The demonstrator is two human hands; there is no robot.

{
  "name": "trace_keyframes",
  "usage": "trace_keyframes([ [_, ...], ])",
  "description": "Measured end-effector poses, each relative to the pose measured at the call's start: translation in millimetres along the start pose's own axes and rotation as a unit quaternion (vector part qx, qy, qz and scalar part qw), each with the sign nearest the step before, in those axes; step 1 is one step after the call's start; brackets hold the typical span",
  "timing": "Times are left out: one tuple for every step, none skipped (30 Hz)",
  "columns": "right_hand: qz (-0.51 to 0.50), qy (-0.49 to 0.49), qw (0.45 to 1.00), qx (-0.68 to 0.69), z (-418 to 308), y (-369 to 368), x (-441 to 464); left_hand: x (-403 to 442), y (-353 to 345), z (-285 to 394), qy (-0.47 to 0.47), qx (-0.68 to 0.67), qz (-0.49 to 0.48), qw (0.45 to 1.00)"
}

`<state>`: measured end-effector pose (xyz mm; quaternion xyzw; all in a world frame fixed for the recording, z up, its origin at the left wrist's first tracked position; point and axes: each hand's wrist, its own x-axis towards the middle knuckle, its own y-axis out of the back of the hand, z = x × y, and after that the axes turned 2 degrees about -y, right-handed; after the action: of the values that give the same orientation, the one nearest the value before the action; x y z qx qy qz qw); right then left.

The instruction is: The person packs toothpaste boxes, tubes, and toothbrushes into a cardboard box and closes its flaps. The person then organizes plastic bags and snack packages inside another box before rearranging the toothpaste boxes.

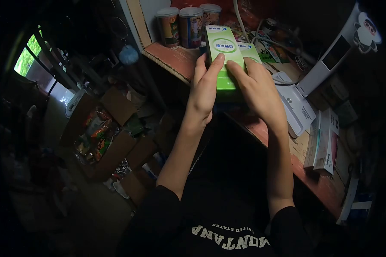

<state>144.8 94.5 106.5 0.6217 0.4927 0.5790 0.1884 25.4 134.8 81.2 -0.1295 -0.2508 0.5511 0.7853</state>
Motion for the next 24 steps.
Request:
trace_keyframes([
  [-0.012,-0.022,0.999,0.038,3.5,1.5,-1.3,-0.4,0.4,2.2,0.053,-0.052,-0.015,0.997],
  [-0.022,-0.045,0.996,0.076,6.1,3.5,-2.2,0.2,1.6,3.0,0.052,-0.052,-0.016,0.997],
  [0.032,-0.174,0.979,0.1,5.3,6.6,-5.2,0.9,3.1,3.2,0.055,-0.056,-0.032,0.996],
  [0.085,-0.3,0.942,0.121,6.7,9.9,-7.4,1.5,3.8,3.2,0.059,-0.061,-0.048,0.995],
  [0.072,-0.306,0.939,0.138,24.0,2.8,-10.3,1.4,3.6,3.9,0.058,-0.063,-0.049,0.995],
  [0.072,-0.307,0.939,0.137,28.9,6.1,-9.6,0.6,3.3,4.3,0.063,-0.059,-0.055,0.995],
  [0.001,-0.31,0.931,0.192,32.0,9.0,-9.9,-0.6,2.8,3.5,0.071,-0.055,-0.061,0.994],
  [-0.07,-0.311,0.915,0.247,34.1,9.8,-10.1,-1.6,1.6,1.5,0.074,-0.055,-0.061,0.994],
  [-0.07,-0.314,0.914,0.248,35.9,8.0,-9.7,-2.2,-0.3,-0.7,0.068,-0.049,-0.057,0.995],
  [-0.049,-0.312,0.911,0.265,37.5,5.5,-9.0,-2.7,-1.8,-2.7,0.062,-0.043,-0.053,0.996],
  [-0.026,-0.309,0.908,0.281,38.4,3.9,-9.4,-3.0,-2.9,-4.1,0.064,-0.041,-0.053,0.996],
  [-0.025,-0.311,0.907,0.282,38.4,4.6,-10.8,-2.9,-4.0,-5.1,0.063,-0.036,-0.034,0.997],
  [-0.036,-0.324,0.886,0.33,38.3,6.4,-12.5,-2.8,-4.9,-5.7,0.061,-0.03,-0.016,0.998],
  [-0.046,-0.335,0.863,0.375,39.1,8.1,-14.0,-3.9,-6.1,-5.0,0.063,-0.029,-0.018,0.997],
  [-0.044,-0.336,0.863,0.375,43.7,5.4,-16.7,-5.7,-8.0,-2.9,0.06,-0.032,-0.022,0.997],
  [-0.027,-0.313,0.873,0.374,50.0,-0.7,-20.7,-7.0,-9.9,-1.3,0.057,-0.035,-0.026,0.997],
  [-0.01,-0.291,0.881,0.372,54.6,-4.4,-24.3,-8.1,-11.8,-0.4,0.059,-0.035,-0.027,0.997],
  [-0.009,-0.294,0.88,0.372,51.6,0.6,-24.1,-9.1,-13.6,0.1,0.053,-0.029,-0.034,0.998],
  [-0.044,-0.295,0.86,0.415,45.0,9.7,-22.2,-9.7,-14.8,-0.1,0.045,-0.022,-0.041,0.998],
  [-0.078,-0.295,0.835,0.457,41.6,14.3,-21.9,-10.6,-15.6,-1.4,0.048,-0.021,-0.043,0.998],
  [-0.076,-0.298,0.834,0.458,43.2,13.8,-22.3,-11.3,-16.5,-3.1,0.042,-0.016,-0.034,0.998],
  [-0.061,-0.303,0.823,0.477,45.8,13.4,-21.5,-11.3,-17.0,-4.7,0.035,-0.012,-0.025,0.999],
  [-0.047,-0.308,0.811,0.496,47.8,13.3,-21.2,-9.9,-14.5,-6.8,0.036,-0.011,-0.027,0.999],
  [-0.045,-0.309,0.81,0.496,48.0,14.6,-22.5,-7.6,-9.6,-9.2,0.026,-0.006,-0.042,0.999],
])
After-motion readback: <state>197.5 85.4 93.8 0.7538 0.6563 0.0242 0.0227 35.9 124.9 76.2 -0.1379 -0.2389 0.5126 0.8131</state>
